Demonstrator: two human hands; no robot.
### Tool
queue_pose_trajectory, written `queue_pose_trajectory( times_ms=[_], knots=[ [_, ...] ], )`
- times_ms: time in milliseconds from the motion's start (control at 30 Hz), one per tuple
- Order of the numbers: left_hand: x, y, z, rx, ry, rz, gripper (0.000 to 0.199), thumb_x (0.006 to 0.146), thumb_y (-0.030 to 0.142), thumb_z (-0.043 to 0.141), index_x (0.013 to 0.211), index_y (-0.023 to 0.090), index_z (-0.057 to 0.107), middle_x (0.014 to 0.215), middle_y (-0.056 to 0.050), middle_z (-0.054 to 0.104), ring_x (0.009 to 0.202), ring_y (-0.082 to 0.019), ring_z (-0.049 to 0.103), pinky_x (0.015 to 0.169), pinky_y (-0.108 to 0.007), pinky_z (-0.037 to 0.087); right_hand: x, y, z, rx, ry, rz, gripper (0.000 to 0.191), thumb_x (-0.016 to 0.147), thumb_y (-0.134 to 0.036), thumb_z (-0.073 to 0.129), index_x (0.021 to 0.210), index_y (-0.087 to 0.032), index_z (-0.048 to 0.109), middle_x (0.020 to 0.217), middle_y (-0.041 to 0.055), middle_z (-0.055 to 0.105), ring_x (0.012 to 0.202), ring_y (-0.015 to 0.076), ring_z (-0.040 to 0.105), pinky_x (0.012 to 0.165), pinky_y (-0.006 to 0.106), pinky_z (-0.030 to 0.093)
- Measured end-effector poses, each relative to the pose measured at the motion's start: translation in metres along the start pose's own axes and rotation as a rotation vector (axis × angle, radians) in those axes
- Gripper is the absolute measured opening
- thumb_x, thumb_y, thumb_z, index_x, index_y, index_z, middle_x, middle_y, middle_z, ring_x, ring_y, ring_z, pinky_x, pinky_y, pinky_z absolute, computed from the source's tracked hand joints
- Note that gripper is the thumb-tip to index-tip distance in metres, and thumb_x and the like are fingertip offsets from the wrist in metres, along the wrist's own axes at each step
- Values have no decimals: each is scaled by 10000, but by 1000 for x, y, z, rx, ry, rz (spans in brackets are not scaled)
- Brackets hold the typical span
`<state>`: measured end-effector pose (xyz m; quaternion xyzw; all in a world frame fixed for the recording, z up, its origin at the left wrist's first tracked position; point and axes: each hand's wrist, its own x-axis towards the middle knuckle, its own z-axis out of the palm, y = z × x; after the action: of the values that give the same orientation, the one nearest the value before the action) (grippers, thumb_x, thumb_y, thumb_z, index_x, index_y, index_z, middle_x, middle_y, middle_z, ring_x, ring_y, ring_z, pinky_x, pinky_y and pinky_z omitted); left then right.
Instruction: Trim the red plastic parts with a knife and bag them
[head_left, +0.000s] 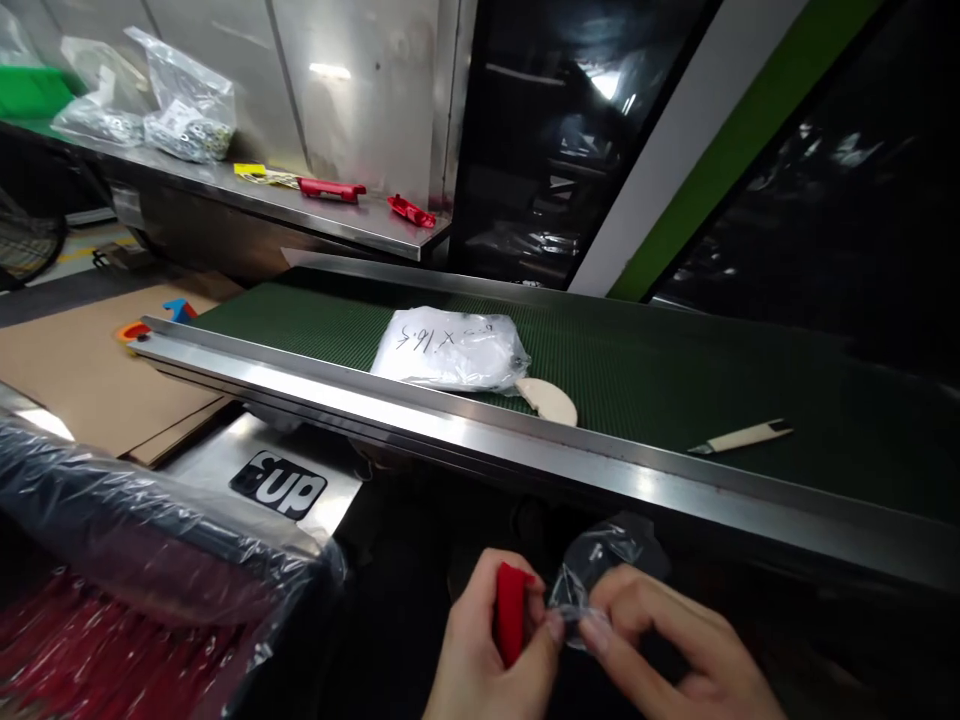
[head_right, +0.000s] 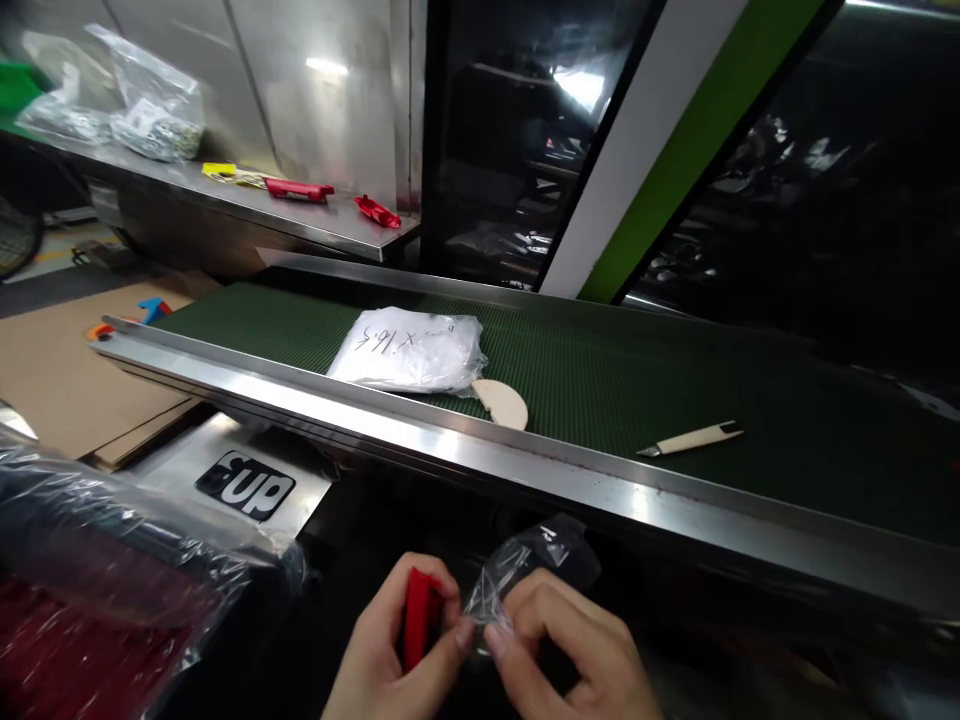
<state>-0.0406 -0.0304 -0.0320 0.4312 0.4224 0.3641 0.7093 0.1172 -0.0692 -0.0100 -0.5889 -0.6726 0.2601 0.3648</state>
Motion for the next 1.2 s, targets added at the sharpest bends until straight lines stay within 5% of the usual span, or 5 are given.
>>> queue_pose_trajectory(
  times_ms=[233,467,633,767,1200],
  knots=[
    [15,-22,22,113,159,27,260,823,220,562,1058,218,452,787,14,553,680,-138,517,656,-257,436,-15,15,13,-271,258,-222,134,889,-111,438,953,-201,514,940,57,608,850,135,644,739,206,549],
    [8,-54,9,808,-192,638,612,840,68,427,1420,226,317,958,-98,615,822,-221,597,698,-330,476,-23,7,-7,-294,119,-256,139,951,-240,491,1010,-217,614,866,32,648,738,148,649,651,234,580],
    [17,-52,7,683,-92,223,589,735,103,566,1307,214,477,920,-52,627,766,-201,584,728,-334,451,-53,11,-21,-121,313,-40,118,909,-204,574,1010,-248,615,944,4,674,783,123,679,715,170,570],
    [39,-55,-1,533,-33,26,141,819,269,577,918,167,574,714,-1,561,629,-141,532,565,-235,409,-85,17,-34,-235,518,90,172,863,-196,648,1030,-237,638,950,8,674,700,122,679,692,195,574],
    [46,-56,14,276,-4,-190,236,773,347,654,779,163,505,576,41,504,492,-92,458,480,-196,381,-103,19,-24,-537,258,-238,233,834,-112,646,1061,-165,660,937,36,722,836,177,703,798,267,599]
  ],
)
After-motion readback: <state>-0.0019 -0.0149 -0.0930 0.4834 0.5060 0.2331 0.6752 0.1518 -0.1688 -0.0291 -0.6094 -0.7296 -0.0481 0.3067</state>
